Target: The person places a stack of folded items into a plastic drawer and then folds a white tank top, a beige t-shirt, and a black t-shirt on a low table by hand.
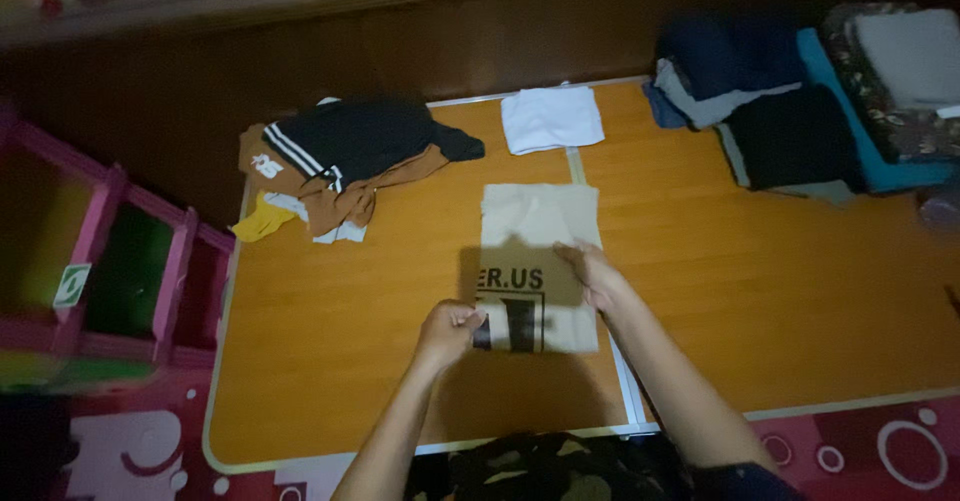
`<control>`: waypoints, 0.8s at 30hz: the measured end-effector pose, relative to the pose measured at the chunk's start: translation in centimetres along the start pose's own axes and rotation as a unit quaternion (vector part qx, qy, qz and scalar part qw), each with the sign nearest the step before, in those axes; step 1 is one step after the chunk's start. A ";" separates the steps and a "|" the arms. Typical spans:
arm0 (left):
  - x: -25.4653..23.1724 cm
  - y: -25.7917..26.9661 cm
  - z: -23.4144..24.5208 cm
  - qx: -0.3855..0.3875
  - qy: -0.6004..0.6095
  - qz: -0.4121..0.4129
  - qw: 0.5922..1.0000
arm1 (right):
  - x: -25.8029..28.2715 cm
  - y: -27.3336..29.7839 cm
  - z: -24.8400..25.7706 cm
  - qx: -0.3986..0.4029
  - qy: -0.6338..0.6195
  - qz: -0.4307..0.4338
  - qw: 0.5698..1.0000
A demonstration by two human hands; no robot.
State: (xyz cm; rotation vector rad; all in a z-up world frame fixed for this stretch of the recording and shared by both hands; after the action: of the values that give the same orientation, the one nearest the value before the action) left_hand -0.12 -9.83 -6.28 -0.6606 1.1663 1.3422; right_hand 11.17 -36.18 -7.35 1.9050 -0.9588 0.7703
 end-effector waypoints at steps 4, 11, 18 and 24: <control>-1.7 1.0 0.3 -0.104 -0.008 0.037 0.994 | 1.4 -0.8 -0.8 -0.053 0.119 0.047 0.990; -5.3 1.8 1.3 -0.148 -0.102 0.051 0.982 | 5.0 -2.0 -0.3 -0.131 0.236 0.187 0.945; -10.2 2.9 1.3 -0.179 -0.209 0.055 0.960 | 11.3 7.6 -10.0 -0.265 0.665 0.349 0.605; -14.0 0.0 -1.6 -0.213 -0.422 -0.247 0.846 | 4.8 8.9 -14.5 -0.077 0.762 0.278 0.579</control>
State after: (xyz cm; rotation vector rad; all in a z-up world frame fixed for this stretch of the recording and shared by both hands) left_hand 1.72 -16.70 5.83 -0.5265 -0.0341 1.2243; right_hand 4.07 -28.03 6.60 0.1606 -0.3242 2.0382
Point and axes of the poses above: each hand's wrist, its own y-axis away from the middle knuckle, its own z-axis out of the back of the hand, x = y × z, the point moved 6 cm from there along -y, towards the middle knuckle, and after that the axes turned 5 degrees about x, right-handed, at the moved point
